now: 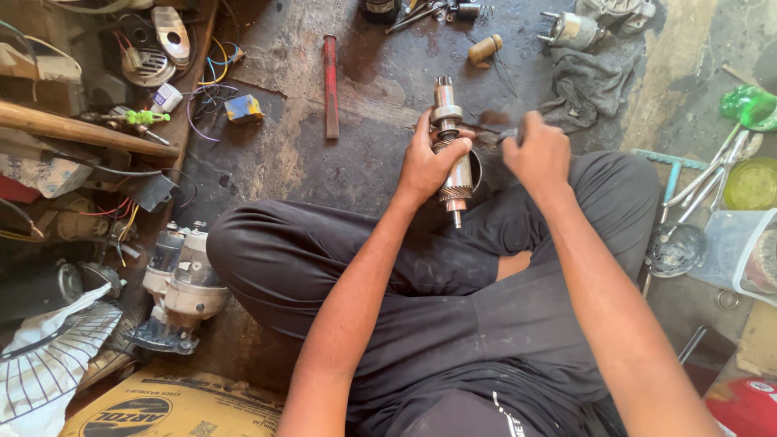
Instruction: The person sits on the workshop floor holding an electric motor armature assembly and works on its shaft, using a small punch-like tool and a wooden mallet to tap and seat components onto the assembly, repeatedly repositioning the part between taps.
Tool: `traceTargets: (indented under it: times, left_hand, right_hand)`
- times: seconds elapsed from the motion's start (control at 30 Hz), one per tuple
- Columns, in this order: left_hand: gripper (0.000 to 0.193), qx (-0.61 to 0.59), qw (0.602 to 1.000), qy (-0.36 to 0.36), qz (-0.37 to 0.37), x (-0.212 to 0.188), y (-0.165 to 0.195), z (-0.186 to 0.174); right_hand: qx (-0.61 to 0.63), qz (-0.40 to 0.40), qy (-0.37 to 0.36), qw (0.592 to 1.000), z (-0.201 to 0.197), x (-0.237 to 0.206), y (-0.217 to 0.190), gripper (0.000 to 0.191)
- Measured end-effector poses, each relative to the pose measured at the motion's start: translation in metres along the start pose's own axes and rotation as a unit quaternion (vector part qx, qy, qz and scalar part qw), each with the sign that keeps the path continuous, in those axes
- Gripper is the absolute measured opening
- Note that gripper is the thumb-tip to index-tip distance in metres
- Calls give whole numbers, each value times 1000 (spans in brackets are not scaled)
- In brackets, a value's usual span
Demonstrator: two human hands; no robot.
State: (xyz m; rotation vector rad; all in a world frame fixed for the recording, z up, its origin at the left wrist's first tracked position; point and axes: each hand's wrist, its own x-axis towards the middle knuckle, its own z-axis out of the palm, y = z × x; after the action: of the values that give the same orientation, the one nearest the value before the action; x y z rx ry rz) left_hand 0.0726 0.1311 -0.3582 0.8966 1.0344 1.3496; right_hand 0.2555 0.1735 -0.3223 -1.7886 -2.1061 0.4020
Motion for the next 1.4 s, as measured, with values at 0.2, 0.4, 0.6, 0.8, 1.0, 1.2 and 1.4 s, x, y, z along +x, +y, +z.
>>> traceTargets:
  times: [0.2, 0.4, 0.6, 0.8, 1.0, 1.2, 1.4]
  left_hand:
    - [68, 20, 1000, 17, -12, 7, -8, -4]
    - [69, -2, 1000, 8, -8, 18, -22, -2]
    - [69, 4, 1000, 9, -12, 27, -32, -1]
    - [70, 10, 1000, 8, -15, 33, -29, 1]
    - [70, 6, 1000, 7, -10, 31, -28, -2]
    - [71, 8, 1000, 12, -16, 30, -22, -6]
    - [69, 6, 1000, 11, -22, 31, -20, -9]
  right_hand:
    - [718, 255, -97, 640, -19, -22, 29, 14]
    - [632, 127, -20, 764, -21, -74, 10, 19]
    - [526, 55, -70, 845, -48, -86, -22, 18]
    - [385, 17, -108, 916, -68, -67, -49, 12]
    - [303, -71, -73, 948, -62, -59, -66, 16]
    - [293, -90, -31, 951, -57, -64, -72, 12]
    - [276, -107, -9, 955, -50, -70, -77, 12]
